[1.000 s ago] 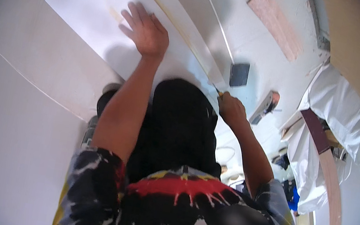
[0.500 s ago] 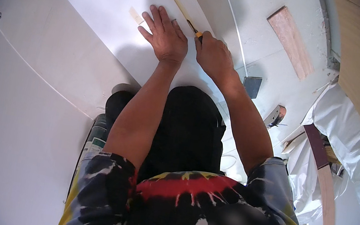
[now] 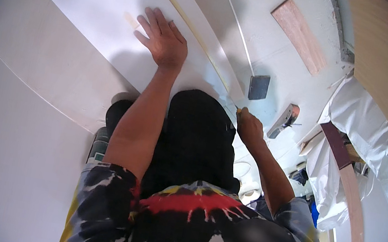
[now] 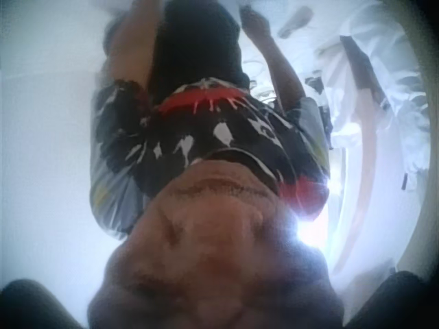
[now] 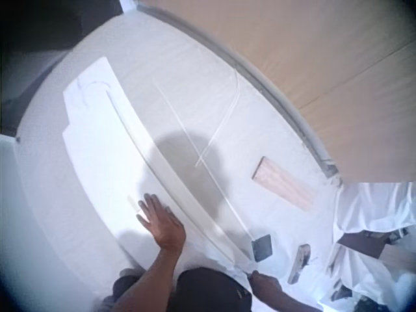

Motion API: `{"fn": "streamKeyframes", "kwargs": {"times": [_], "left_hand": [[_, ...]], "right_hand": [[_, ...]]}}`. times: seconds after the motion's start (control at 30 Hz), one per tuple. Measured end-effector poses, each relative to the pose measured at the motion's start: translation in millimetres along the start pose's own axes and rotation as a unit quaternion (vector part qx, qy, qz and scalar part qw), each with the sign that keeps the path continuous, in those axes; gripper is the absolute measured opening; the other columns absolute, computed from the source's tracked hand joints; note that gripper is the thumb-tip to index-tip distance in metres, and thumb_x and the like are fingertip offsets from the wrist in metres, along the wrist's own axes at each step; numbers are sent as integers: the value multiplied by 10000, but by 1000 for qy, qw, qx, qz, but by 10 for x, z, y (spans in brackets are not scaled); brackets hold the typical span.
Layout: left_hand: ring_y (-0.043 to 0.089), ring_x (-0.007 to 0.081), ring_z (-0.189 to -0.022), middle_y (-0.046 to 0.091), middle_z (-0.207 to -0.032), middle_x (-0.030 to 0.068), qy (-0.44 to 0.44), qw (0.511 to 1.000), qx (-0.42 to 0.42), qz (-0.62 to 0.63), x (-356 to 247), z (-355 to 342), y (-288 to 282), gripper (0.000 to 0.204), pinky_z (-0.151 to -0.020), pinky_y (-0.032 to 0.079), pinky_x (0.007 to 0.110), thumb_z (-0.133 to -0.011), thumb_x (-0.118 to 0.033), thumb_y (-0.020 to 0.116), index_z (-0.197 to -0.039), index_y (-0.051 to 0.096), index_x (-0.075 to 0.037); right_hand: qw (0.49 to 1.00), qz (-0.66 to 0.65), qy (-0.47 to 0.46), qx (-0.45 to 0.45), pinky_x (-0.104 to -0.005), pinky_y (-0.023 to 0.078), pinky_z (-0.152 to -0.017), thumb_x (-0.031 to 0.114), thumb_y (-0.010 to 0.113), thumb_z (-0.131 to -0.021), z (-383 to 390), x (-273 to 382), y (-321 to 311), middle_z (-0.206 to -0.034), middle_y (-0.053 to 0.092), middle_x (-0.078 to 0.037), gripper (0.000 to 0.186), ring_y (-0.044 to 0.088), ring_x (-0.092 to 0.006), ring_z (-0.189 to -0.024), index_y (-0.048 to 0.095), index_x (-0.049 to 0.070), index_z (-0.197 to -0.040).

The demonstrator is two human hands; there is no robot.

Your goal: The person uses a utility knife to cut a white panel along a marked line, then sands the cut edge with a sanding block. The person flips the panel to work on different edges and continues sanding.

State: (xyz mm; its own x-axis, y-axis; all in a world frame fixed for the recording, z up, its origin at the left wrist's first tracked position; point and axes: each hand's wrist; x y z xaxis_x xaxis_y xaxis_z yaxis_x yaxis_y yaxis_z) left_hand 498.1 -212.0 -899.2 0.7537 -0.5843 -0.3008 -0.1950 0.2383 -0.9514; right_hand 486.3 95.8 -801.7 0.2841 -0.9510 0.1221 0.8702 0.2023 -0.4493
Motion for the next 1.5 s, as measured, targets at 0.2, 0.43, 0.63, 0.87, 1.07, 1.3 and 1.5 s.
{"fn": "streamKeyframes", "kwargs": {"times": [0.2,0.43,0.63,0.87,1.07,1.3,1.5], "left_hand": [[215,496,-1431,289,-1545,238,9,1000,-7,-5,25,-36,19,531,-1093,163,687,-984,-190,457,-1442,353,57],[228,507,-1421,289,-1541,219,-1,1000,-3,5,-39,12,-11,522,-1087,156,708,-963,-164,484,-1426,365,45],[216,505,-1435,293,-1543,217,-12,1000,14,7,-30,12,-23,529,-1089,148,707,-971,-178,470,-1445,357,29],[187,492,-1449,259,-1569,206,-20,999,26,6,-22,20,-28,545,-1099,142,703,-974,-199,464,-1458,349,24],[142,475,-1483,229,-1606,221,-10,1000,21,1,27,64,66,559,-1134,89,682,-1004,-238,403,-1492,327,25],[120,479,-1490,210,-1617,219,-28,999,35,29,5,75,61,566,-1147,63,673,-1010,-242,409,-1506,309,12],[118,473,-1493,213,-1617,211,-28,999,35,17,49,75,76,570,-1149,67,679,-1012,-247,416,-1510,305,7]], "right_hand": [[984,-143,-28,-105,-533,515,-714,243,606,-963,-97,385,-321,-834,668,-250,234,652,-467,-807,565,14,-942],[922,-232,-70,-303,-458,519,-740,171,685,-904,-447,725,122,-938,676,-211,247,673,-377,-846,636,-23,-1049],[926,-265,0,-270,-465,507,-734,185,685,-885,-535,865,80,-935,661,-221,239,654,-387,-837,650,-21,-1001],[953,-229,-61,-188,-471,497,-717,204,674,-894,-712,678,-95,-880,646,-221,231,651,-407,-825,637,-23,-876],[971,-75,-146,-172,-486,517,-747,178,658,-891,-854,622,-208,-933,649,-219,199,652,-424,-858,625,-6,-957],[971,-89,-168,-146,-536,518,-759,187,645,-854,-731,660,-285,-961,631,-228,218,637,-451,-845,587,10,-969],[968,-199,-152,-32,-392,479,-619,231,637,-922,-444,873,-809,-653,595,-171,283,625,-250,-620,607,-48,-886]]}}
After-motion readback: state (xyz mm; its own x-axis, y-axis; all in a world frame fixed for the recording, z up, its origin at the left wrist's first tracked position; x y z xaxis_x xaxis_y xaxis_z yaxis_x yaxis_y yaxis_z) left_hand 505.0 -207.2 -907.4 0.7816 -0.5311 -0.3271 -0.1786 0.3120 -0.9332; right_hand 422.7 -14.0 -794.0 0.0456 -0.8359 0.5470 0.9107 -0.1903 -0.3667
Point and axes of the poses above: each hand's wrist, its own z-axis away from the middle knuckle, its own y-axis out of the palm, x = y × z
